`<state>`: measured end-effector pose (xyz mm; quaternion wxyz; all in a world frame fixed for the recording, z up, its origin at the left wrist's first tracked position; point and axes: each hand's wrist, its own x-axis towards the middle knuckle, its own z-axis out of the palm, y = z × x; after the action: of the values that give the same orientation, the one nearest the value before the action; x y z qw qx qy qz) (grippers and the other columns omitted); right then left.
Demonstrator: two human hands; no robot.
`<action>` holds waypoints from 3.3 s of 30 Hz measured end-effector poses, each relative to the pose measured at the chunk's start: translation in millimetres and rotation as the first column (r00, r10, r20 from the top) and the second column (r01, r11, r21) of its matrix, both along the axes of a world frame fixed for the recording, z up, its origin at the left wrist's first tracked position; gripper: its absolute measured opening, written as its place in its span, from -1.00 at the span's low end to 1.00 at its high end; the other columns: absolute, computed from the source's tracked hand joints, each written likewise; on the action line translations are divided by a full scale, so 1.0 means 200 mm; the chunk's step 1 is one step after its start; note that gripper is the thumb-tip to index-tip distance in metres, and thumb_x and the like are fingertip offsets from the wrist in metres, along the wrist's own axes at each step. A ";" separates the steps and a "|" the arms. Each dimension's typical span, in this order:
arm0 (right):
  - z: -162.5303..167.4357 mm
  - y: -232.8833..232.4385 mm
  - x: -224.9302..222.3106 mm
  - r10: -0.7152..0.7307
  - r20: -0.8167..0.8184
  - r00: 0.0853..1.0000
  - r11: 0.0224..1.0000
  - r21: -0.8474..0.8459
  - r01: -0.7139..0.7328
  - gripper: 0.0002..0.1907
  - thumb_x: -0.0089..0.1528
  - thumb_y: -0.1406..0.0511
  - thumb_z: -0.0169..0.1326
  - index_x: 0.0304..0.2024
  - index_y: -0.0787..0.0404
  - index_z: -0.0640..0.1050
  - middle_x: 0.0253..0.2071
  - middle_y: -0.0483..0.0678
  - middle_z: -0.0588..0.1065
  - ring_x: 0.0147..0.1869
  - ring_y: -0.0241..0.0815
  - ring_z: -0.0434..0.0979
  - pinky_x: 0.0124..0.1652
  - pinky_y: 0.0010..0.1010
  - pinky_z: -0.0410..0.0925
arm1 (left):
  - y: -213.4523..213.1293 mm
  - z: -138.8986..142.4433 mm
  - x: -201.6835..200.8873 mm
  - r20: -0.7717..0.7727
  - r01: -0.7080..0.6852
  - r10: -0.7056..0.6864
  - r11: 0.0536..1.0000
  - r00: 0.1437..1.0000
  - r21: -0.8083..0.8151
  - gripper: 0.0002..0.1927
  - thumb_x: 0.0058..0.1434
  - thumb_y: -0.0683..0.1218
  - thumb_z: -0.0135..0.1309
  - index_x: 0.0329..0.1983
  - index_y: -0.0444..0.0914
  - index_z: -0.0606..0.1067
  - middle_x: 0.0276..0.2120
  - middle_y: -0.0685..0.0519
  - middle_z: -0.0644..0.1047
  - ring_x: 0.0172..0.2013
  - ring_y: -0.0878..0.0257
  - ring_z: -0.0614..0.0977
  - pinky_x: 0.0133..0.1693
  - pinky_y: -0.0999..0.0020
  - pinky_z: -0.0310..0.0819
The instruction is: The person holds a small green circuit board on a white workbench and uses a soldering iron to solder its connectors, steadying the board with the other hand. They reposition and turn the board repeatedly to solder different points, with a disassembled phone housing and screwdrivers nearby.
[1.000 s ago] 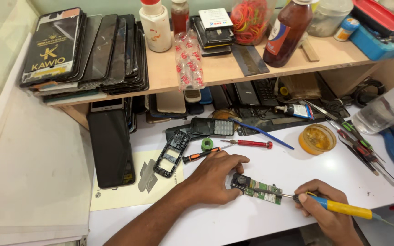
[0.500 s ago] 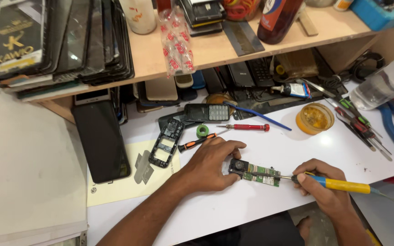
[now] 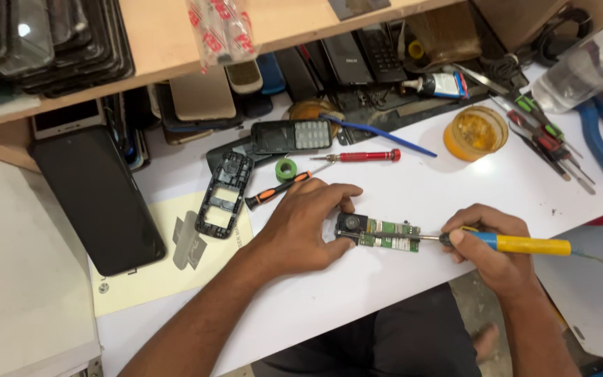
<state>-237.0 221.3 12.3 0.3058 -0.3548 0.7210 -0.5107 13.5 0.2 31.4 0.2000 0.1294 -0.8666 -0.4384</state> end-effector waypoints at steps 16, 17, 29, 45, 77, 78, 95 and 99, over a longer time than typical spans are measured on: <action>0.01 0.00 0.01 0.020 -0.002 1.000 0.994 -0.104 -0.020 -0.83 0.22 0.39 0.11 -0.22 0.44 0.56 -0.40 0.09 0.54 -0.37 -0.25 0.49 -0.35 -0.51 0.37 | -0.03 -0.03 -0.01 -0.024 0.020 -0.020 1.000 1.000 -0.017 -0.36 -0.04 -0.12 0.29 0.19 -0.21 0.47 -0.11 0.10 0.58 0.01 0.14 0.54 0.17 0.13 0.32; 0.01 0.01 0.01 0.027 0.016 1.000 0.993 -0.119 -0.025 -0.83 0.23 0.39 0.12 -0.22 0.44 0.56 -0.41 0.10 0.54 -0.37 -0.24 0.49 -0.35 -0.51 0.37 | -0.03 -0.03 -0.01 -0.018 0.020 -0.021 1.000 1.000 -0.021 -0.36 -0.04 -0.12 0.28 0.19 -0.22 0.47 -0.10 0.09 0.58 0.02 0.13 0.54 0.18 0.12 0.31; 0.01 0.02 -0.01 0.077 -0.110 0.991 0.994 -0.063 -0.084 -0.80 0.22 0.37 0.14 -0.21 0.45 0.56 -0.43 0.14 0.55 -0.43 -0.24 0.52 -0.34 -0.47 0.38 | -0.05 -0.03 -0.02 0.029 0.028 -0.028 1.000 0.999 -0.005 -0.34 -0.04 -0.09 0.30 0.19 -0.21 0.47 -0.10 0.04 0.56 0.03 0.08 0.49 0.14 0.11 0.31; 0.06 -0.11 0.06 0.090 -0.199 0.976 0.988 -0.109 -0.113 -0.83 0.24 0.37 0.17 -0.22 0.41 0.56 -0.43 0.04 0.56 -0.45 -0.33 0.52 -0.36 -0.56 0.36 | -0.08 -0.01 0.00 0.065 -0.093 0.097 0.994 0.993 -0.065 -0.32 0.02 -0.11 0.30 0.26 -0.20 0.41 -0.13 0.07 0.58 -0.07 0.11 0.51 -0.05 0.12 0.40; 0.03 -0.15 0.04 0.134 -0.168 0.977 0.971 -0.175 -0.163 -0.82 0.21 0.39 0.25 -0.17 0.35 0.60 -0.35 -0.06 0.57 -0.36 -0.43 0.45 -0.33 -0.64 0.27 | -0.05 -0.01 -0.02 0.106 -0.120 0.126 0.991 0.986 -0.061 -0.39 0.10 -0.08 0.28 0.24 -0.18 0.41 -0.01 0.02 0.62 -0.08 0.10 0.68 -0.15 0.11 0.52; 0.03 -0.15 0.04 0.132 -0.169 0.977 0.971 -0.173 -0.162 -0.83 0.21 0.39 0.25 -0.19 0.35 0.60 -0.35 -0.05 0.58 -0.35 -0.42 0.46 -0.32 -0.64 0.28 | -0.05 -0.01 -0.02 0.112 -0.119 0.125 0.991 0.986 -0.053 -0.39 0.10 -0.08 0.28 0.24 -0.18 0.41 -0.01 0.03 0.62 -0.09 0.11 0.68 -0.15 0.12 0.53; 0.06 -0.17 0.06 0.129 -0.212 0.969 0.976 -0.148 -0.162 -0.87 0.24 0.38 0.22 -0.21 0.35 0.59 -0.38 -0.04 0.58 -0.37 -0.40 0.47 -0.34 -0.62 0.31 | -0.05 -0.01 -0.03 0.140 -0.111 0.116 0.993 0.983 -0.047 -0.41 0.09 -0.09 0.28 0.22 -0.17 0.42 -0.02 0.01 0.62 -0.08 0.12 0.68 -0.16 0.10 0.53; 0.07 -0.18 0.07 0.144 -0.186 0.972 0.973 -0.151 -0.174 -0.89 0.24 0.39 0.18 -0.23 0.35 0.58 -0.41 -0.03 0.57 -0.40 -0.38 0.50 -0.30 -0.56 0.33 | -0.05 -0.01 -0.03 0.131 -0.106 0.111 0.993 0.985 -0.043 -0.41 0.10 -0.09 0.28 0.22 -0.17 0.42 -0.01 0.01 0.62 -0.07 0.12 0.68 -0.15 0.11 0.54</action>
<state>-223.5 185.8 25.4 0.2512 -0.4790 0.6689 -0.5099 8.3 -10.3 29.4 0.1676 0.2020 -0.8774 -0.4016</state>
